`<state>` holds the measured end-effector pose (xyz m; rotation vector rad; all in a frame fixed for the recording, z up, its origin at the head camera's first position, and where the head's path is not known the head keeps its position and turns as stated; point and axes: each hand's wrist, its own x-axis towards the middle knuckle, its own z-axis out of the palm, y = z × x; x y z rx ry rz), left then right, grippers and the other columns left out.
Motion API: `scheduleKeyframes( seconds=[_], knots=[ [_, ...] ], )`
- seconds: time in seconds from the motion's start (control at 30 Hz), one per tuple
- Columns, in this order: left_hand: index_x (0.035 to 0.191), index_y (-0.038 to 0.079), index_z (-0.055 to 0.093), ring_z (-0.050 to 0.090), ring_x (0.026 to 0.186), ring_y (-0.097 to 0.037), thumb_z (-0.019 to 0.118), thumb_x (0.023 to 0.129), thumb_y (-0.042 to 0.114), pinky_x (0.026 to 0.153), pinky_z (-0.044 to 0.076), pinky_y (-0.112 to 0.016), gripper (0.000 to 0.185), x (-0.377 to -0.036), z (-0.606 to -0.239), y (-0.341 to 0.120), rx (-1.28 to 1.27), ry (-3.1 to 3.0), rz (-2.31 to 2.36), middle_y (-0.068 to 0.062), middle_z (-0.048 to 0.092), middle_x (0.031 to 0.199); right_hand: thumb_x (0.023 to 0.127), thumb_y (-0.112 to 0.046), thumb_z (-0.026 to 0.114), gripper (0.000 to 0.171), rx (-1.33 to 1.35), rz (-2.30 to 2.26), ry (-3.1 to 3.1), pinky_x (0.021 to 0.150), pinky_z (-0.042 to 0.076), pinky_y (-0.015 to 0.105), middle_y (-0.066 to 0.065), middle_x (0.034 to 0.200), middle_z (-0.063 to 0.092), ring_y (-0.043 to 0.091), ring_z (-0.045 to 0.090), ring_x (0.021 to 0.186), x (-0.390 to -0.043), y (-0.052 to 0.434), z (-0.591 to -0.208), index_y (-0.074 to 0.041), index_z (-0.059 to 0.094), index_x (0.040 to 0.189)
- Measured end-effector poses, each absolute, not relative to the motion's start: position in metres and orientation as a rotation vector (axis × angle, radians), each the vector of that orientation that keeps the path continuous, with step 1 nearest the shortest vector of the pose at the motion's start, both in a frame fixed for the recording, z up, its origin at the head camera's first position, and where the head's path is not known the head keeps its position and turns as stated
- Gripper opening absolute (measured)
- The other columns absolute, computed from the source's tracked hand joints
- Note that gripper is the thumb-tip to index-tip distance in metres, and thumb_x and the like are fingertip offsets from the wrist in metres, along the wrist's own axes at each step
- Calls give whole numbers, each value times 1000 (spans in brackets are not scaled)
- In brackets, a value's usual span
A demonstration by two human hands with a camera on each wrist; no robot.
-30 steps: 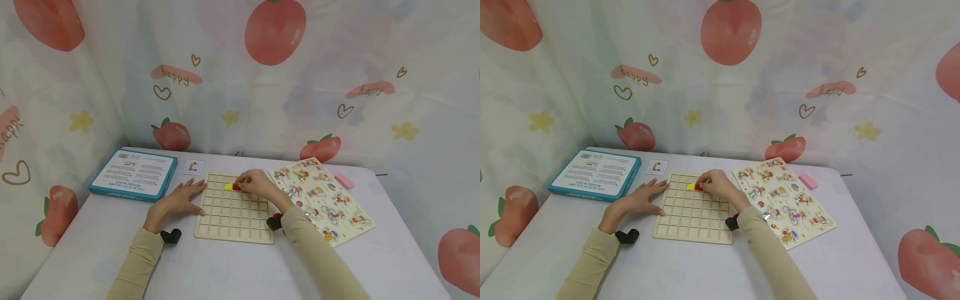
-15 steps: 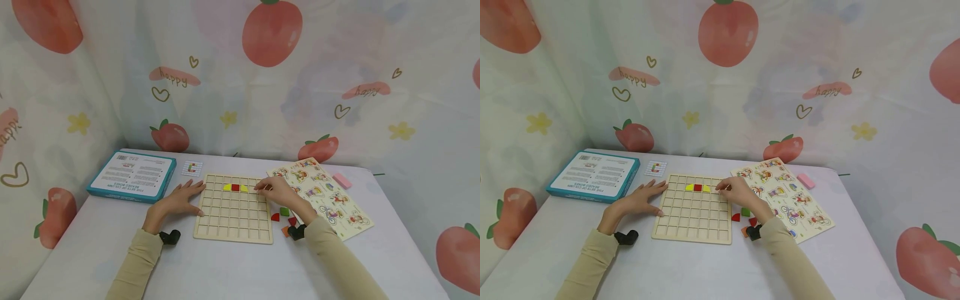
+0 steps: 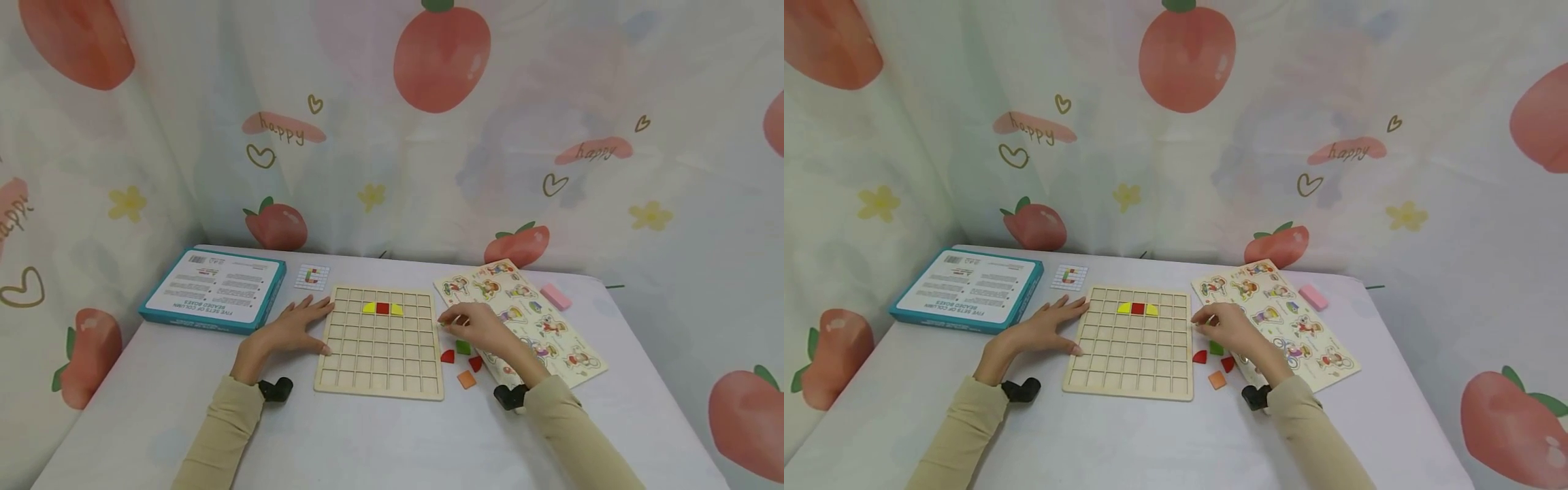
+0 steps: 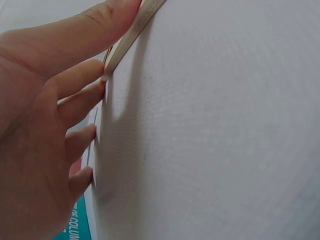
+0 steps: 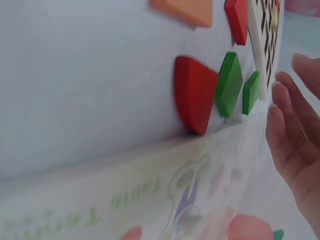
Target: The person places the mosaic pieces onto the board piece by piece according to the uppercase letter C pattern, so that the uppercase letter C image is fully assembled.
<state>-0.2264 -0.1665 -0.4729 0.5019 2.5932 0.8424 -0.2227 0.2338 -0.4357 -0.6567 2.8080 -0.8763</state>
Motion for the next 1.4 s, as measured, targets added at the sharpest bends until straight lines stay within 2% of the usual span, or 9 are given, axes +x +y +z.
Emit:
scheduleKeyframes(
  seconds=[0.23, 0.63, 0.87, 1.17, 1.4],
  knots=[
    [162, 16, 33, -1, 161, -36, 85, 82, 38, 130, -3, -58, 98, -227, -473, -166, 490, 2591, 836, -5, 22, 172, 94, -8, 71, 19, -602, -838, 2789, 72, 54, 28, 8, 104, 75, 18, 63, 86, -210, 255, -433, -4, 76, 112],
    [162, 13, 34, 2, 160, -40, 86, 81, 40, 129, -1, -61, 99, -226, -474, -167, 506, 2600, 834, -9, 23, 171, 87, -7, 79, 24, -560, -895, 2717, 60, 48, 22, 10, 102, 74, 16, 58, 73, -203, 264, -443, -3, 76, 111],
    [162, 14, 34, 1, 161, -38, 85, 81, 39, 129, -2, -60, 98, -226, -473, -166, 496, 2594, 839, -8, 23, 171, 85, -11, 84, 25, -602, -851, 2747, 63, 47, 22, 4, 90, 68, 11, 54, 75, -204, 265, -449, -3, 76, 107],
    [162, 13, 34, 2, 160, -40, 85, 81, 40, 129, -1, -61, 99, -227, -476, -167, 522, 2604, 843, -9, 23, 171, 84, -13, 85, 21, -525, -870, 2728, 60, 46, 23, 1, 81, 62, 13, 53, 71, -206, 262, -452, -7, 70, 97],
    [161, 13, 34, 2, 160, -41, 85, 81, 40, 128, 0, -62, 99, -227, -476, -167, 530, 2614, 834, -10, 23, 171, 90, -10, 78, 13, -542, -962, 2693, 65, 50, 21, 1, 85, 67, 12, 58, 75, -209, 262, -451, -5, 70, 99]
  ],
)
